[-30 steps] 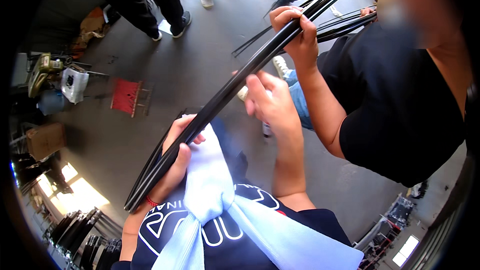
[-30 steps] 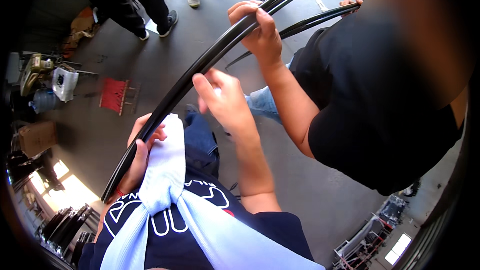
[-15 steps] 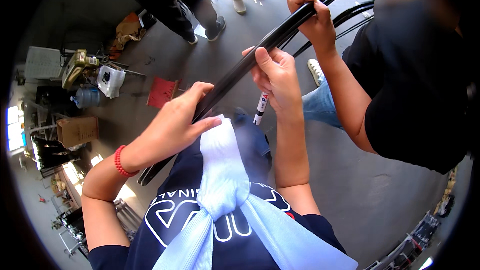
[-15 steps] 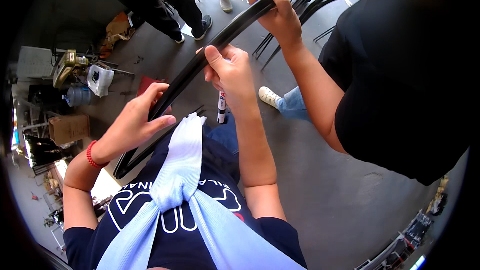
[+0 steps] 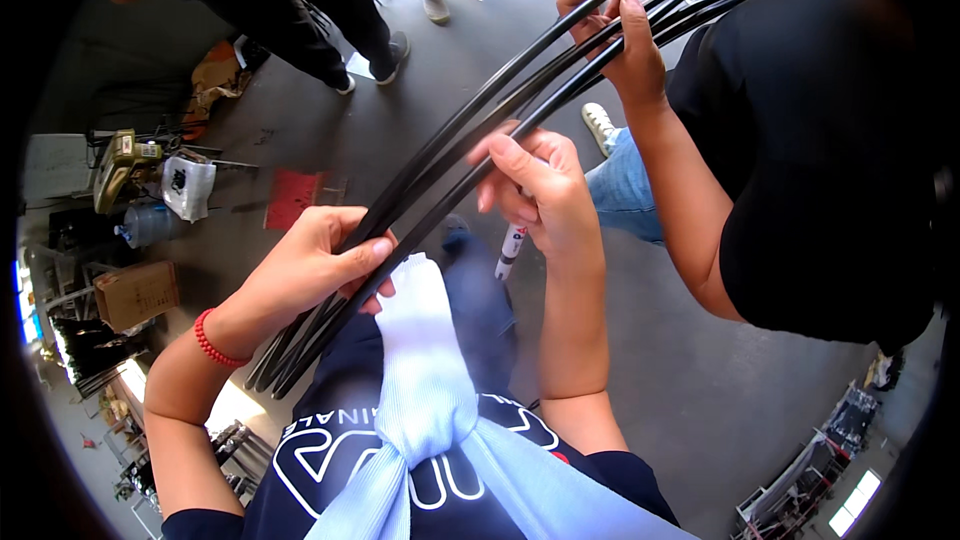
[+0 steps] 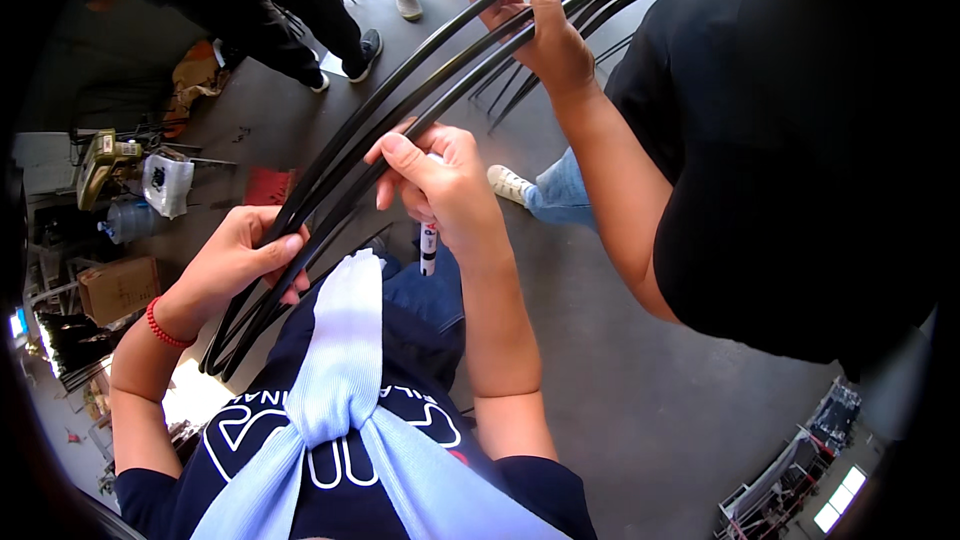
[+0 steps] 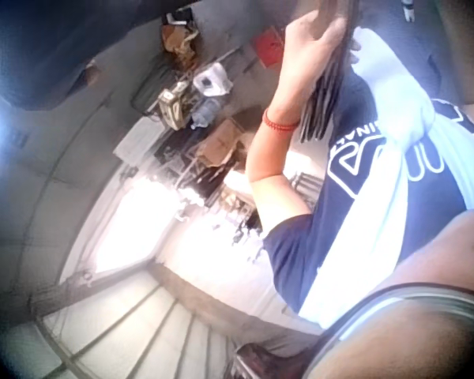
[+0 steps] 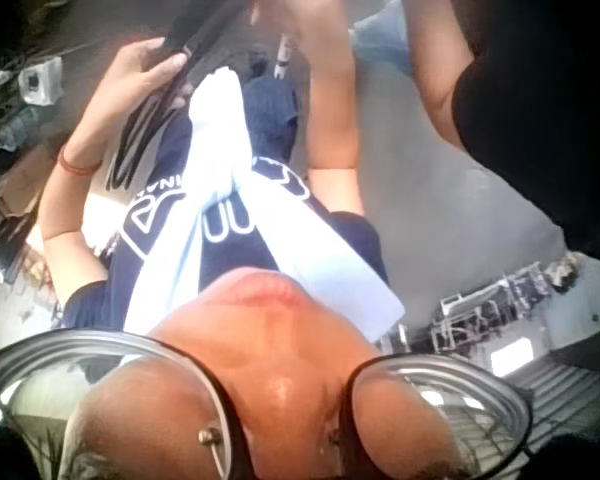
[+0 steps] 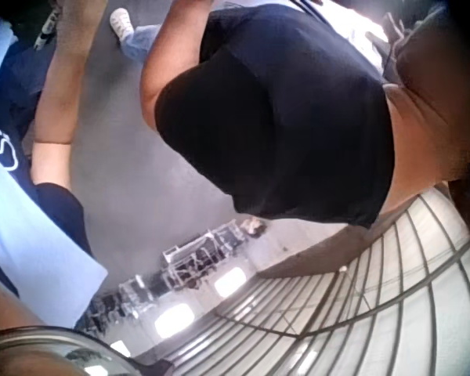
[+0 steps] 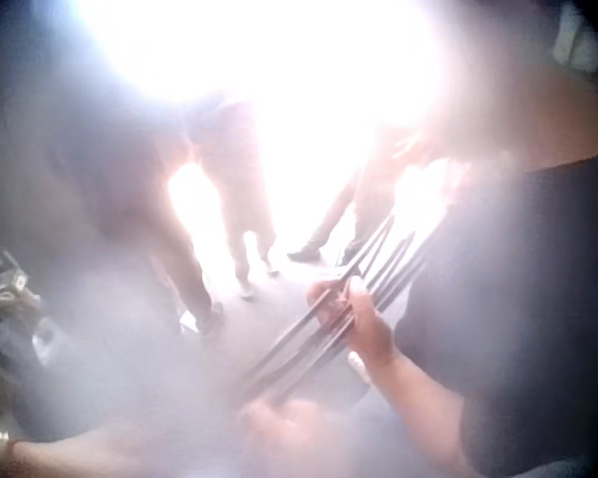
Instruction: The person marks black metal rods with a white marker in a workshop setting. They handle the rods individually, aligning them and applying marks before placing them into a storage rack.
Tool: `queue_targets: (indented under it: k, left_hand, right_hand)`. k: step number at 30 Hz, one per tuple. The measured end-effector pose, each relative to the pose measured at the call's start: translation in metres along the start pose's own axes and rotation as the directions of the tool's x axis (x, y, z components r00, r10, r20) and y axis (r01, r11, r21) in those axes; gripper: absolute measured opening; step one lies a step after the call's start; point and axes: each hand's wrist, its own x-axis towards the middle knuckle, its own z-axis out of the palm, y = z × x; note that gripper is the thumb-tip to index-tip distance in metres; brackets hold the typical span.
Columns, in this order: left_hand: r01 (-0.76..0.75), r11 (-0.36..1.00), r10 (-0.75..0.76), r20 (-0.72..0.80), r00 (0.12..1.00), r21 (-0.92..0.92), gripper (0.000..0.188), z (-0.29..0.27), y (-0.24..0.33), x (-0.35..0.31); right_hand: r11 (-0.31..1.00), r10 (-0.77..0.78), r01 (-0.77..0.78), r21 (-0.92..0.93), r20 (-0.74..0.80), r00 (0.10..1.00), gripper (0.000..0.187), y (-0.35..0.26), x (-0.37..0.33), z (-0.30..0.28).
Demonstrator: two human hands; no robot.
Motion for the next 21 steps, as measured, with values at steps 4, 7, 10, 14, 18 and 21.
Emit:
queue_targets:
  k: [4,7,10,14,18,21]
  left_hand:
    - [0.13,0.977,-0.106,0.14,0.984,-0.169,0.022,0.001,0.003,0.001]
    - [0.228,0.936,-0.163,0.245,0.956,-0.267,0.021,0.007,0.001,0.002]
    - [0.253,0.911,-0.149,0.313,0.938,-0.324,0.022,0.013,-0.002,0.005]
    - [0.267,0.907,-0.148,0.349,0.925,-0.326,0.021,0.013,0.003,0.008]
    - [0.289,0.889,-0.15,0.371,0.917,-0.355,0.019,0.013,0.008,0.01]
    - [0.305,0.878,-0.155,0.383,0.911,-0.369,0.018,0.011,0.011,0.012]
  right_hand:
    - [1.0,-0.001,0.001,-0.009,-0.016,1.0,0.026,-0.012,-0.013,-0.004]
    - [0.997,0.018,-0.02,-0.073,-0.037,0.999,0.028,-0.022,-0.024,-0.008]
    - [0.91,-0.122,0.0,-0.415,-0.268,0.956,0.025,-0.037,-0.045,-0.01]
    - [0.721,-0.443,0.044,-0.691,-0.411,0.797,0.027,-0.062,-0.045,-0.014]
    - [0.65,-0.409,-0.11,-0.752,-0.468,0.783,0.052,-0.079,-0.027,-0.02]
    - [0.612,-0.419,-0.146,-0.777,-0.476,0.774,0.05,-0.083,-0.023,-0.031]
